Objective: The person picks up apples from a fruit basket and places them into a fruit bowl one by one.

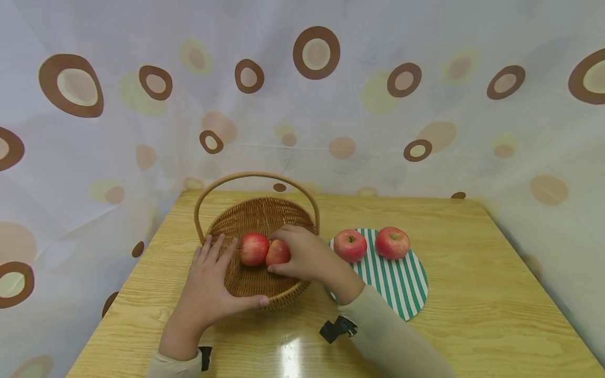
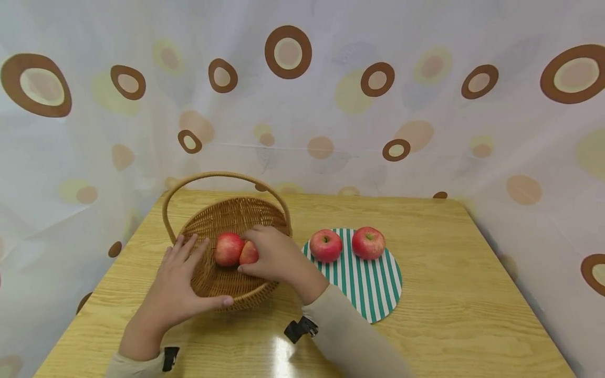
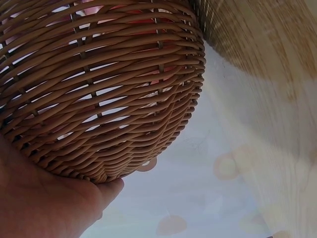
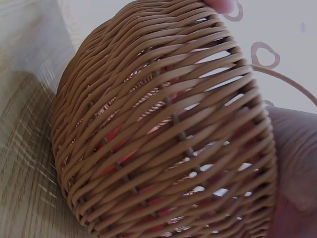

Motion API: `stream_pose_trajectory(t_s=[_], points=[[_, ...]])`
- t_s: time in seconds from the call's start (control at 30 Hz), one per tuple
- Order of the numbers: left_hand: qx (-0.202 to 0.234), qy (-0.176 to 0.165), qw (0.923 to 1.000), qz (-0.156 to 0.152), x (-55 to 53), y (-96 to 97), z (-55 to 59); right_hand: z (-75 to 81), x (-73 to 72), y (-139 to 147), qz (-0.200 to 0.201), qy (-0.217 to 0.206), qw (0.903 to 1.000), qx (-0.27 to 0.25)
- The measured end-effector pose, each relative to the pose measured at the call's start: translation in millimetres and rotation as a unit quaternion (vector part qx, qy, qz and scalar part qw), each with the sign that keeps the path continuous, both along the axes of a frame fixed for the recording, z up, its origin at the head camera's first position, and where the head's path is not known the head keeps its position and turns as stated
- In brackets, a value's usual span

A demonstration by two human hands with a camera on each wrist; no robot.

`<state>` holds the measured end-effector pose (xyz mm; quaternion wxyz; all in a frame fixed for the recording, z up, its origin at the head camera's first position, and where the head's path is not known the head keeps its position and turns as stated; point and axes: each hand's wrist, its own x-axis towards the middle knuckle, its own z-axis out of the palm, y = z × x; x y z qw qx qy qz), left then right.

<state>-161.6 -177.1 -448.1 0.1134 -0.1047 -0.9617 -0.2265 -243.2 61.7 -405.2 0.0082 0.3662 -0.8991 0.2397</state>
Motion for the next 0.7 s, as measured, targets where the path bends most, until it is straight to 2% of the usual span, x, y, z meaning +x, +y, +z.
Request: stream_pose_trajectory(t_s=[0.4, 0.7], points=[[0.001, 0.003, 1.0000, 0.000, -0.1, 0.2, -0.2, -1.4, -7.7, -12, -0.032, -0.004, 0.9952, 0.092], [0.000, 0.006, 1.0000, 0.000, 0.2, 0.0, -1.0, -2.2, -14.0, -19, -0.043, -0.011, 0.9893, 0.139]])
